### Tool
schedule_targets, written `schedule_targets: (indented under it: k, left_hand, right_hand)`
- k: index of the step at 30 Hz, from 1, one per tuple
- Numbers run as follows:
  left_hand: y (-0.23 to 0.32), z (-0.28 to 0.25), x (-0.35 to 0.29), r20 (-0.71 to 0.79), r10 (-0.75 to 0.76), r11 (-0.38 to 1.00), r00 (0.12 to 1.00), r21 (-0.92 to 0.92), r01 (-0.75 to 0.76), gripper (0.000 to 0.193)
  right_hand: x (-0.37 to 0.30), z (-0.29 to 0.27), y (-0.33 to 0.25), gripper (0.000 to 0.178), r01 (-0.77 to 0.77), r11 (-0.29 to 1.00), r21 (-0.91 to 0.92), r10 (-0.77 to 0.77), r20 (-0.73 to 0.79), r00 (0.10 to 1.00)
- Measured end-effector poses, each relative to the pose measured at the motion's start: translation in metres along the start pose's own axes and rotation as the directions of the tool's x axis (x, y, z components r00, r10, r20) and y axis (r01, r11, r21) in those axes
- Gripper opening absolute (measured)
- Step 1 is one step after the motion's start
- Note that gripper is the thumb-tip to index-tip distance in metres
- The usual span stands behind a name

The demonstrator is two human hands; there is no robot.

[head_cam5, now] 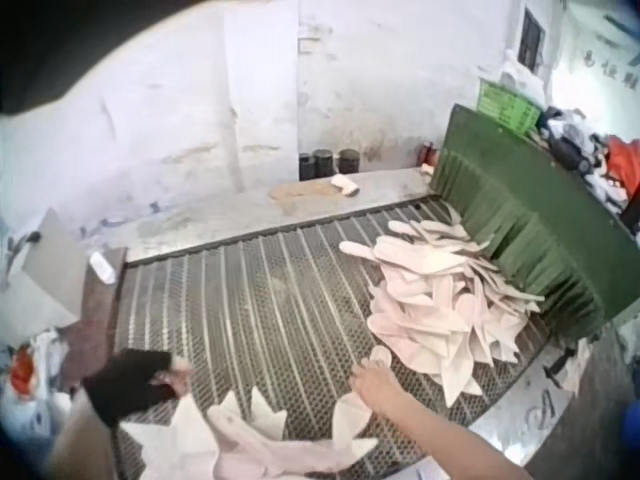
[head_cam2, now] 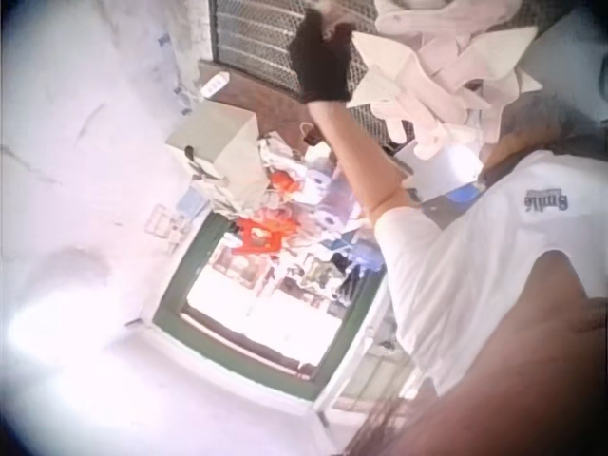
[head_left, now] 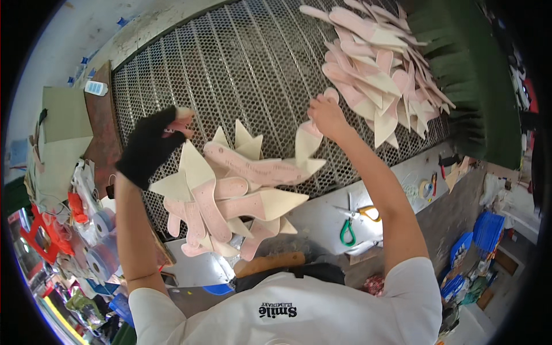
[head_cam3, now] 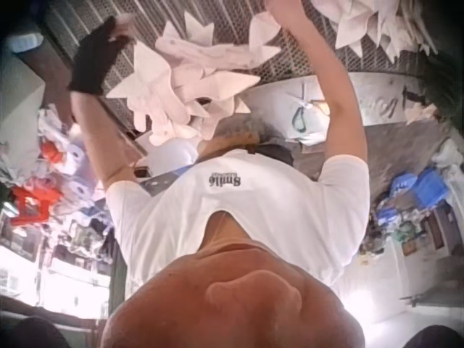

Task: Assembling shoe components by attaching pink uppers to insoles and preparing adhesive strips.

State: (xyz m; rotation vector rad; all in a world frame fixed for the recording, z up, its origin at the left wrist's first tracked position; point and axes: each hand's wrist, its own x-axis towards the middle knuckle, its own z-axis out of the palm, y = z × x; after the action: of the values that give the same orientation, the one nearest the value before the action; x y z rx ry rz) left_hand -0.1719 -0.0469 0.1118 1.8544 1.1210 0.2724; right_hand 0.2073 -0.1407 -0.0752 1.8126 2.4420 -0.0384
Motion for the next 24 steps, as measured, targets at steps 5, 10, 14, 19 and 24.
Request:
schedule_targets:
  k: [5,10,14,19,24]
  left_hand:
    - [-0.005,0.046,0.026,0.05,0.073,0.995,0.996,-0.067,-0.07,0.033]
    - [0.005,0.048,0.049,-0.172,0.053,0.968,0.984,-0.233,-0.093,0.032]
    - [-0.012,0.036,0.05,-0.201,-0.037,0.94,0.979,-0.34,-0.034,0.029]
    - [-0.026,0.035,0.022,-0.139,-0.142,0.93,0.98,-0.358,0.084,0.029]
    - [-0.028,0.043,-0.026,-0.081,-0.325,0.803,0.942,-0.549,0.23,0.029]
  right_hand:
    - [0.014,-0.051,0.023,0.012,0.018,0.873,0.488,0.151,-0.304,0.941]
    - [0.001,-0.134,-0.038,0.019,-0.11,0.046,0.993,0.397,0.082,0.914]
    - [-0.022,-0.138,-0.09,0.036,-0.085,0.232,0.969,-0.161,0.124,0.979]
    - [-0.017,-0.024,-0.011,0.028,-0.331,-0.428,0.841,0.468,0.519,0.715]
    - [-0.007,0.031,0.079,0.028,0.284,-0.637,0.717,0.76,0.522,0.388]
